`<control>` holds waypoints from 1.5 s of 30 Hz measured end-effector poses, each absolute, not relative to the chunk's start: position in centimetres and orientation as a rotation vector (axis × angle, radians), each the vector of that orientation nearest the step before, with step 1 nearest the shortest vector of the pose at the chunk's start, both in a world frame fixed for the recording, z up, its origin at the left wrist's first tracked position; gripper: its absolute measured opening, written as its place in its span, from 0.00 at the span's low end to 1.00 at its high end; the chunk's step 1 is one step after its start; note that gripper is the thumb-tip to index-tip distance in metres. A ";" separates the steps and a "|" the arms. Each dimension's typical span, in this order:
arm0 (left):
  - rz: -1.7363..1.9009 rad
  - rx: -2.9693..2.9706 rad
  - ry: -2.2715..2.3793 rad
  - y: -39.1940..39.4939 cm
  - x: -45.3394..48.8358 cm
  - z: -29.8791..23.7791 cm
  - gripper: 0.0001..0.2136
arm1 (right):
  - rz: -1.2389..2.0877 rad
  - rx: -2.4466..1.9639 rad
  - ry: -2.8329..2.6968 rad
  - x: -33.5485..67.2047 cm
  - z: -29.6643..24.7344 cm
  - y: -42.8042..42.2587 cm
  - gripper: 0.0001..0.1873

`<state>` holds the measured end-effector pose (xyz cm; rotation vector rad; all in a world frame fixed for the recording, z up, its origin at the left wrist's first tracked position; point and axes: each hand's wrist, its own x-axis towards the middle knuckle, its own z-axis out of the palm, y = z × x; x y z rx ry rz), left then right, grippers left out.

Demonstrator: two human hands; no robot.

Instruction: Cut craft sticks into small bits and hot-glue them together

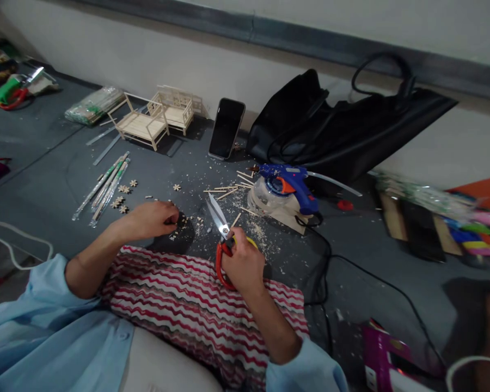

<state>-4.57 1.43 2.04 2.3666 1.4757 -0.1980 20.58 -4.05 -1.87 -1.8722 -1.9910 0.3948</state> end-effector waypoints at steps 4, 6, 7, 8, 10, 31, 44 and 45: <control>-0.192 2.370 1.458 1.2 -3.9 1.8 0.09 | 0.390 -1.861 -1.996 20.6 -1.8 -4.1 0.11; -0.163 2.375 1.460 1.2 -3.8 1.7 0.09 | 0.380 -1.851 -2.002 20.6 -1.8 -4.2 0.11; -0.116 2.372 1.469 1.3 -3.7 1.7 0.08 | 0.373 -1.843 -2.005 20.6 -1.8 -4.2 0.11; -0.037 2.360 1.480 1.3 -3.7 1.7 0.08 | 0.365 -1.829 -2.009 20.6 -1.7 -4.2 0.11; 0.212 2.284 1.476 1.5 -3.7 1.7 0.07 | 0.344 -1.790 -2.016 20.5 -1.7 -4.3 0.12; 0.552 2.544 1.255 2.2 -2.0 -1.7 0.13 | 0.378 -1.789 -1.915 20.4 -1.7 -4.3 0.20; 0.298 2.637 1.291 1.9 -1.1 -1.6 0.10 | 0.385 -1.758 -1.941 20.4 -1.6 -4.5 0.18; 0.287 2.640 1.295 1.9 -1.0 -1.6 0.10 | 0.379 -1.758 -1.946 20.4 -1.6 -4.5 0.18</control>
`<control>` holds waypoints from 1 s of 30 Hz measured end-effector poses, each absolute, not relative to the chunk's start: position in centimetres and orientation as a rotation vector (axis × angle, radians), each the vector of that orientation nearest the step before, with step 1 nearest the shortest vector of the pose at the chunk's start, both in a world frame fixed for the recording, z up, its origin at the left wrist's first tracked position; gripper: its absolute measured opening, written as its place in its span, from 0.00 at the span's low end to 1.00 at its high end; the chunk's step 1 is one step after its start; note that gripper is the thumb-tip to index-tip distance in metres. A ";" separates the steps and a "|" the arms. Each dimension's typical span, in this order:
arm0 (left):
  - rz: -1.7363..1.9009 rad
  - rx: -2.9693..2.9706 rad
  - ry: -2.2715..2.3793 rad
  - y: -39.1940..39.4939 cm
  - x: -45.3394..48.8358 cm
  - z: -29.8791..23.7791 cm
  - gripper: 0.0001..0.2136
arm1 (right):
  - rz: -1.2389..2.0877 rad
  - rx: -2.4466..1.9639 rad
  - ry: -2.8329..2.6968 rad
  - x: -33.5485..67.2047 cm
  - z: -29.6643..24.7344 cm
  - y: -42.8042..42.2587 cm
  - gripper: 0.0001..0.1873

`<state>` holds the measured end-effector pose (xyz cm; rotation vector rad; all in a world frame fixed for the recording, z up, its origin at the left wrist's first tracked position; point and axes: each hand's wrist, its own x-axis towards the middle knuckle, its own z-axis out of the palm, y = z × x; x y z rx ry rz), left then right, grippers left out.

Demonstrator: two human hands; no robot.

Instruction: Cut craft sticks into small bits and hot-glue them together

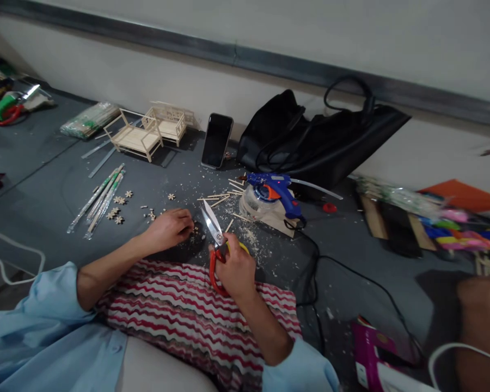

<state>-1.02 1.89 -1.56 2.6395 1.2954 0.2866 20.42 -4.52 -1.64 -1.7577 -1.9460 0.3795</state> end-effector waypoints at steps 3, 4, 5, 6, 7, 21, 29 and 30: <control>0.275 2.654 1.295 1.8 -0.7 -1.5 0.09 | 0.367 -1.760 -1.956 20.5 -1.7 -4.6 0.17; 0.286 2.649 1.295 1.7 -0.7 -1.4 0.08 | 0.367 -1.759 -1.958 20.5 -1.7 -4.6 0.17; 0.308 2.628 1.297 1.7 -0.6 -1.4 0.08 | 0.372 -1.754 -1.960 20.5 -1.7 -4.6 0.17; 0.349 2.586 1.296 1.6 -0.6 -1.4 0.07 | 0.378 -1.747 -1.961 20.5 -1.6 -4.7 0.17; 0.414 2.521 1.291 1.6 -0.7 -1.3 0.07 | 0.384 -1.736 -1.964 20.5 -1.6 -4.7 0.17; 1.139 0.913 0.876 0.2 -0.1 0.8 0.09 | 0.286 -1.659 -2.109 19.9 -1.3 -5.4 0.20; 1.118 0.878 0.858 -0.1 0.1 0.8 0.08 | 0.149 -1.629 -2.166 19.9 -1.6 -5.4 0.18; 1.119 0.879 0.861 -0.2 0.2 0.8 0.08 | 0.141 -1.630 -2.168 19.9 -1.7 -5.4 0.18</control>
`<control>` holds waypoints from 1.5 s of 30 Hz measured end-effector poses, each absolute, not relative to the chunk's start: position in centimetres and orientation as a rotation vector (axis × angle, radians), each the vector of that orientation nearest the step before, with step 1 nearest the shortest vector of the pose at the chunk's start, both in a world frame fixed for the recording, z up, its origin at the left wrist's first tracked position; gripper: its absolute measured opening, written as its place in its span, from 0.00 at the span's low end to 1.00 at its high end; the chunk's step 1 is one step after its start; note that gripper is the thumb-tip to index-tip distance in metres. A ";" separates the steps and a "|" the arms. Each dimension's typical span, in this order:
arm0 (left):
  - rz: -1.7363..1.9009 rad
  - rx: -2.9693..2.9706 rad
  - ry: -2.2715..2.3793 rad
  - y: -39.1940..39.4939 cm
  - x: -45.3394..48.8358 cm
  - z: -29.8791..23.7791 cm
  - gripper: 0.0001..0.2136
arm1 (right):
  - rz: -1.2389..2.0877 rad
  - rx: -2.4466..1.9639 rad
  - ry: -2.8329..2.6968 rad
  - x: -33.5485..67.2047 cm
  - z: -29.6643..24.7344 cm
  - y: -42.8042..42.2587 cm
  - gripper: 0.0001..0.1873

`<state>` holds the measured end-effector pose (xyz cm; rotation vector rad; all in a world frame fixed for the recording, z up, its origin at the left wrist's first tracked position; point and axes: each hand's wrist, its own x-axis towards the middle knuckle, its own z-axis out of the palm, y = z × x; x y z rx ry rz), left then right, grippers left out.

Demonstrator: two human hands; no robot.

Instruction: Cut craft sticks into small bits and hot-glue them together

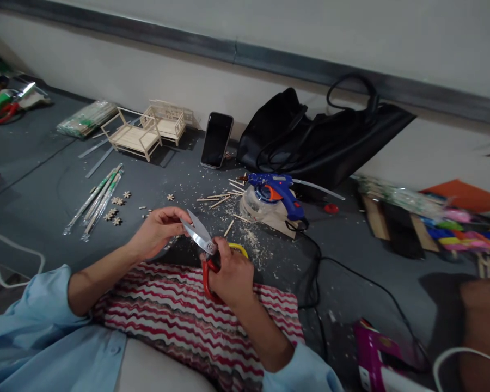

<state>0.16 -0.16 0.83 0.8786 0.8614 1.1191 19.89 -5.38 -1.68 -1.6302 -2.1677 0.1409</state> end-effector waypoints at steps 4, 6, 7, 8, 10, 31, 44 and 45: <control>1.123 0.909 0.833 -0.3 0.2 0.9 0.10 | 0.129 -1.658 -2.179 19.9 -1.7 -5.4 0.18; 1.128 0.925 0.798 -0.3 0.3 1.1 0.13 | 0.140 -1.678 -2.192 19.9 -1.6 -5.4 0.18; 1.131 0.932 0.785 -0.3 0.3 1.1 0.14 | 0.144 -1.686 -2.203 19.9 -1.6 -5.4 0.17; 1.131 0.938 0.776 -0.3 0.3 1.2 0.15 | 0.144 -1.693 -2.216 20.0 -1.5 -5.4 0.17; 1.123 0.950 0.766 -0.4 0.3 1.4 0.16 | 0.134 -1.700 -2.245 20.0 -1.4 -5.5 0.19; 1.143 0.998 0.837 -0.7 0.4 1.1 0.18 | 0.228 -1.725 -2.237 19.6 -1.6 -5.7 0.11; 1.210 0.925 0.725 -0.5 0.2 1.4 0.13 | 0.272 -1.682 -2.014 20.7 -1.6 -4.8 0.12; 1.212 0.929 0.718 -0.5 0.2 1.4 0.12 | 0.249 -1.678 -2.050 20.6 -1.5 -4.9 0.13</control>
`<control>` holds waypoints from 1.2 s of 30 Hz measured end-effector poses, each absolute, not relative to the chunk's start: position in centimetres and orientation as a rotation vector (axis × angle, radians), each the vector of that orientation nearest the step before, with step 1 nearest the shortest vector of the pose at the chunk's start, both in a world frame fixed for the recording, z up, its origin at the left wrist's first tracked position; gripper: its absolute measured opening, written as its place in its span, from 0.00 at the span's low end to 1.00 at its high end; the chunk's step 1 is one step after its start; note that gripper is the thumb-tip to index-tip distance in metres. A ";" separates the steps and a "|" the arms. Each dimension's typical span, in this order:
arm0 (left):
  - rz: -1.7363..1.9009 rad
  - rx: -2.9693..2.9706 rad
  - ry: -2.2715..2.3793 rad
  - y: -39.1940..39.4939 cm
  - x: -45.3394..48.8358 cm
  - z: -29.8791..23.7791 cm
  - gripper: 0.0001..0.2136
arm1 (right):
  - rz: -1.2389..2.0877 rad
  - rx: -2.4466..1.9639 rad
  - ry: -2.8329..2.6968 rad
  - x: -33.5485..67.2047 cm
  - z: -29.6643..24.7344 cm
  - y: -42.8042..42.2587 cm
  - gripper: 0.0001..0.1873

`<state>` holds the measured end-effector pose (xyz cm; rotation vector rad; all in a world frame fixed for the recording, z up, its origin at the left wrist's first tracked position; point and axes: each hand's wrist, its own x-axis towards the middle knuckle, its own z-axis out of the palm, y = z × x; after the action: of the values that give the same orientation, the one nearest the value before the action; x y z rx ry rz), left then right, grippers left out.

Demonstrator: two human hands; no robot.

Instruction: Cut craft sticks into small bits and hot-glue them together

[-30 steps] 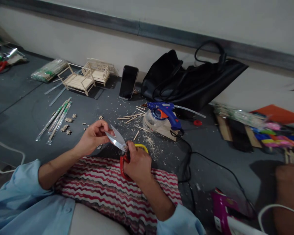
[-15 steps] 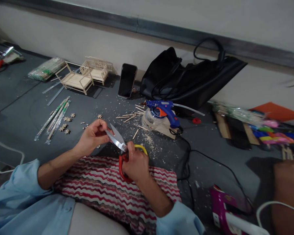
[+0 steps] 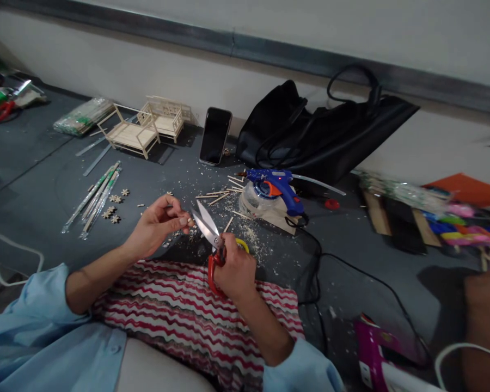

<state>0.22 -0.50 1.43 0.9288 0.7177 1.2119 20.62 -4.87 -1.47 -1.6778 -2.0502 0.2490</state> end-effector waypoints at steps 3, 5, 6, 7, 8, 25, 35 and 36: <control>1.202 0.936 0.701 -0.4 0.1 1.3 0.12 | 0.194 -1.673 -2.133 20.2 -1.2 -5.0 0.15; 1.197 0.938 0.690 -0.4 0.1 1.1 0.12 | 0.156 -1.670 -2.167 20.1 -1.1 -5.1 0.17; 1.199 0.939 0.680 -0.4 0.1 1.0 0.12 | 0.136 -1.670 -2.179 20.0 -1.1 -5.1 0.17; 1.202 0.941 0.668 -0.4 0.1 0.9 0.12 | 0.115 -1.670 -2.190 20.0 -1.1 -5.1 0.17; 1.204 0.944 0.655 -0.4 0.1 0.8 0.11 | 0.098 -1.670 -2.200 20.0 -1.1 -5.1 0.18; 1.153 0.980 0.637 -0.6 0.4 1.3 0.13 | -0.083 -1.686 -2.284 20.0 -1.2 -5.3 0.17; 1.137 0.985 0.627 -0.6 0.3 1.2 0.13 | -0.004 -1.744 -2.307 19.7 -0.9 -5.5 0.17; 1.136 0.983 0.629 -0.6 0.3 1.1 0.13 | -0.001 -1.747 -2.307 19.7 -0.9 -5.5 0.17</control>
<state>0.32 -0.60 1.14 0.9834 0.6289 1.1360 19.69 -5.49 -0.88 -1.7470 -2.3067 -0.0011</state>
